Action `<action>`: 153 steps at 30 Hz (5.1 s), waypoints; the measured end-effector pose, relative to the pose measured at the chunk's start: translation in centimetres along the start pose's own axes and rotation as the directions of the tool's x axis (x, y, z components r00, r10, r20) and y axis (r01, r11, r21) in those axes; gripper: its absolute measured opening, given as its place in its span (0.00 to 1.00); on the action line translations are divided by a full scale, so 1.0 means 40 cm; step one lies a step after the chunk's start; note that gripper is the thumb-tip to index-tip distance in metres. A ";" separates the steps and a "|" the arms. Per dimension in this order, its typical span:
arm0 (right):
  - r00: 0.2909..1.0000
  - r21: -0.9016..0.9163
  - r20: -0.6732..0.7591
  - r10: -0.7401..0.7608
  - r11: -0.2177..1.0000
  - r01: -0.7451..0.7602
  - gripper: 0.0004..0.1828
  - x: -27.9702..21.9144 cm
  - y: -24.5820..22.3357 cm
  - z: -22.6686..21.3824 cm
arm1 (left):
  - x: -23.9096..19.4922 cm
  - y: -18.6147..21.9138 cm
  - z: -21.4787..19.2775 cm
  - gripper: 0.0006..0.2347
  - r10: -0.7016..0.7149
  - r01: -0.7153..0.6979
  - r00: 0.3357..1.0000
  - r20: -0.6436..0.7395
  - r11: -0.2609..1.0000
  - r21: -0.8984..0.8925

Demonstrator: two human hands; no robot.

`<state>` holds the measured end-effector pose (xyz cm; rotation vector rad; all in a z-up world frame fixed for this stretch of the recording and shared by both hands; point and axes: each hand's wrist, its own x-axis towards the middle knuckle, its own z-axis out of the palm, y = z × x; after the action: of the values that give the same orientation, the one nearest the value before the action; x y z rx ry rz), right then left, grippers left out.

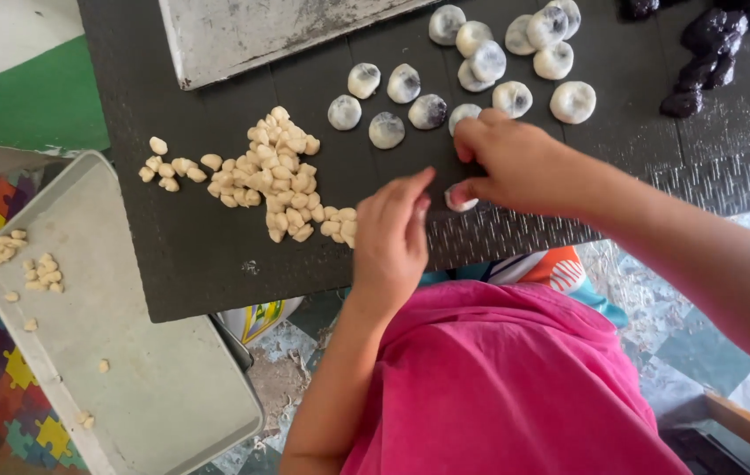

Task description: The person repeatedly picks small pieces of dough and dark filling, wraps the filling inside the dough, and places the finished dumplings on a tray. The process is performed by hand on a black work surface.

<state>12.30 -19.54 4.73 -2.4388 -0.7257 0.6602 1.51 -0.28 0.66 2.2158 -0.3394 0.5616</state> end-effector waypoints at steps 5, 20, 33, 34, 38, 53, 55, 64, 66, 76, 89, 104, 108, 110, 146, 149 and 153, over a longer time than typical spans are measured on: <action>0.999 -0.288 0.042 0.005 0.957 0.007 0.28 0.008 -0.009 0.042 | -0.067 -0.065 -0.157 0.10 -0.036 0.062 0.994 -0.106 0.965 0.254; 0.698 -0.242 -0.626 -0.347 0.938 0.250 0.15 -0.159 0.025 0.036 | -0.122 -0.070 -0.176 0.10 0.029 0.007 0.998 -0.052 0.812 0.583; 0.264 -0.337 -0.896 -0.357 0.934 0.119 0.11 -0.232 0.157 -0.067 | -0.113 -0.085 -0.184 0.10 -0.552 0.433 0.820 -0.150 0.771 -0.468; 0.263 -0.338 -0.896 -0.357 0.934 0.117 0.11 -0.207 0.210 -0.064 | -0.111 -0.071 -0.182 0.10 -0.551 0.432 0.821 -0.149 0.771 -0.469; 0.542 -0.370 -0.785 -0.302 0.929 -0.019 0.10 -0.164 0.235 -0.007 | -0.117 -0.014 -0.147 0.11 -0.533 0.362 0.829 -0.169 0.742 -0.564; 0.587 -0.419 -0.699 -0.409 0.899 0.128 0.14 -0.159 0.023 0.263 | -0.097 -0.020 0.022 0.25 0.176 -0.254 0.954 0.244 0.905 0.340; 0.648 -0.468 -0.645 -0.404 0.880 0.083 0.24 -0.194 0.019 0.255 | -0.096 -0.015 0.014 0.28 0.133 -0.251 0.945 0.298 0.879 0.405; 0.699 -0.469 -0.654 -0.291 0.880 -0.072 0.22 -0.178 0.209 0.172 | -0.077 -0.022 0.033 0.30 0.172 -0.258 0.956 0.239 0.879 0.401; 0.439 -0.480 -0.852 -0.284 0.758 -0.442 0.12 -0.191 0.354 0.132 | -0.085 -0.022 0.018 0.29 0.170 -0.250 0.955 0.242 0.903 0.350; 0.609 -0.136 -0.793 -0.014 0.979 -0.154 0.14 -0.286 0.273 0.036 | -0.057 0.009 -0.003 0.26 0.133 -0.310 0.904 0.407 0.859 0.408; 0.636 -0.380 -0.662 -0.396 0.909 0.170 0.08 -0.167 0.029 0.227 | 0.017 -0.023 0.053 0.03 -0.124 0.065 0.974 0.189 0.954 0.293; 0.738 0.444 -0.673 -0.043 0.776 0.449 0.17 -0.174 -0.027 0.160 | -0.006 0.060 0.001 0.08 -0.276 0.312 0.950 0.148 0.804 -0.506; 0.850 0.837 -0.502 0.157 0.333 0.433 0.10 -0.148 -0.017 0.160 | 0.013 0.145 -0.047 0.17 -0.316 0.321 0.941 0.123 0.711 -0.626; 0.876 0.895 -0.439 0.199 0.186 0.406 0.09 -0.141 -0.021 0.171 | 0.021 0.129 -0.020 0.14 -0.275 0.228 0.961 0.019 0.755 -0.615; 0.991 -0.150 0.136 0.020 0.989 0.001 0.31 -0.032 -0.037 0.011 | -0.104 -0.027 -0.054 0.06 0.055 -0.033 0.996 -0.072 0.959 0.282; 0.995 -0.148 0.102 -0.020 0.988 0.035 0.27 -0.049 -0.012 0.040 | -0.138 -0.092 -0.122 0.07 0.018 0.034 0.993 -0.116 0.903 0.429; 0.982 -0.332 -0.053 -0.180 0.931 0.152 0.24 -0.059 0.043 0.103 | -0.147 -0.097 -0.165 0.13 -0.034 0.067 0.997 -0.074 0.865 0.498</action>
<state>8.79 -20.87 1.34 -2.6418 -1.0672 0.3942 -3.85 7.58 -0.98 2.6887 -0.1039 0.7559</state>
